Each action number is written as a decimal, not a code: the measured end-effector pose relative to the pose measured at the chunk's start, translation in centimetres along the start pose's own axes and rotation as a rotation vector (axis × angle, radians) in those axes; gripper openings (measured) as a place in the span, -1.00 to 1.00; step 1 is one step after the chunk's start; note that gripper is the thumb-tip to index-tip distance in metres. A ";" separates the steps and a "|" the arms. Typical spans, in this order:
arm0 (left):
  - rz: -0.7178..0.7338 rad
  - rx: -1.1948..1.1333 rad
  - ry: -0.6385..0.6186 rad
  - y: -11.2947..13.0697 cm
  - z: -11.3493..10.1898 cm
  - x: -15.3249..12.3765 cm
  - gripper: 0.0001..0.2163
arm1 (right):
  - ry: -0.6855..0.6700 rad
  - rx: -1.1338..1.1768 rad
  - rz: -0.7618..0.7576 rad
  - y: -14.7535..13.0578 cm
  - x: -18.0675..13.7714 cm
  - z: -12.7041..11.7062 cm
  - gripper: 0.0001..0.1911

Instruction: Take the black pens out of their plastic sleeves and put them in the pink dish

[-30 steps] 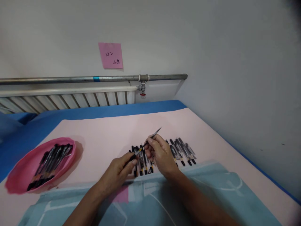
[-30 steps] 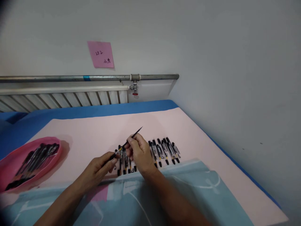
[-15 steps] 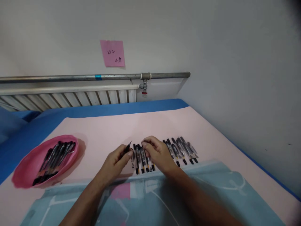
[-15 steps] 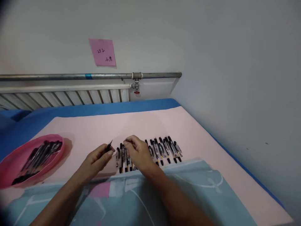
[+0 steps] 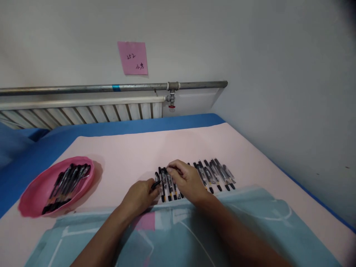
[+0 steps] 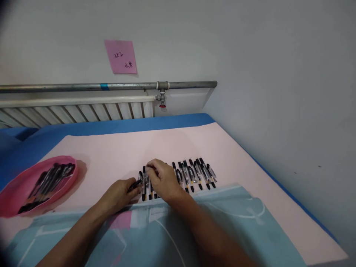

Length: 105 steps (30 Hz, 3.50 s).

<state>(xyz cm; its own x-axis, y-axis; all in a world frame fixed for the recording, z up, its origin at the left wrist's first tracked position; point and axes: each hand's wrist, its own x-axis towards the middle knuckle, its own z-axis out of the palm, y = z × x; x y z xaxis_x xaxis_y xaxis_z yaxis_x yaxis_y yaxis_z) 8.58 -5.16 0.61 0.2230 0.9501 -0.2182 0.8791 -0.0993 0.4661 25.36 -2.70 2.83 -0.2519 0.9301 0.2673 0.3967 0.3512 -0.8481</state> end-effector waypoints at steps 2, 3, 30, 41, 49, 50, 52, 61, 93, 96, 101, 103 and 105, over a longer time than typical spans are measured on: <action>-0.034 0.033 -0.010 0.1 0.2 0.1 -0.78 | 0.002 -0.017 -0.012 -0.1 0.0 0.0 -0.87; -0.049 0.055 -0.010 0.2 0.3 0.1 -0.79 | 0.004 -0.026 -0.018 -0.1 -0.1 0.0 -0.87; -0.154 -1.440 0.028 1.2 0.1 -0.9 -0.74 | -0.165 0.746 0.311 -0.2 -1.2 3.3 -0.77; -0.110 -1.288 0.031 2.9 -0.2 -1.7 -0.72 | 0.069 0.776 0.347 0.5 0.5 0.9 -0.82; -0.028 -1.175 -0.046 3.3 -0.3 -1.9 -0.71 | 0.030 0.738 0.341 0.0 0.1 1.1 -0.82; -0.029 -1.175 -0.049 3.3 -0.3 -1.9 -0.71 | 0.022 0.736 0.342 0.0 0.1 1.2 -0.82; -0.039 -1.178 -0.061 3.2 -0.3 -1.8 -0.70 | 0.002 0.734 0.344 0.1 0.0 1.2 -0.82; -0.057 -1.184 -0.065 2.8 -0.3 -1.9 -0.70 | -0.126 0.768 0.392 0.5 0.2 1.0 -0.85; -0.130 -1.661 -0.405 2.0 -0.8 -2.2 -0.75 | -0.188 0.933 0.420 -0.4 0.1 0.3 -0.89; -0.133 -1.646 -0.385 1.9 -0.9 -2.2 -0.76 | -0.139 0.844 0.403 -0.4 0.0 0.2 -0.90; -0.102 -1.678 -0.454 1.6 -1.1 -2.5 -0.77 | -0.245 0.933 0.442 -0.5 0.0 -0.1 -0.88; -0.059 -1.710 -0.525 1.3 -1.0 -2.6 -0.75 | -0.283 0.969 0.430 -0.5 -0.1 -0.2 -0.86; -0.020 -1.733 -0.594 1.1 -0.9 -2.5 -0.75 | -0.320 0.982 0.413 -0.5 -0.1 -0.2 -0.85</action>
<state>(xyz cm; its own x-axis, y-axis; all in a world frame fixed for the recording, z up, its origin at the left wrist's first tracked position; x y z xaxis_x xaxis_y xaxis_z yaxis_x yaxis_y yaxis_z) 8.62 -7.42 2.44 0.6609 0.6903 -0.2944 -0.4053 0.6585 0.6342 25.39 -2.99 3.32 -0.5337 0.8357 -0.1292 -0.3327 -0.3480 -0.8765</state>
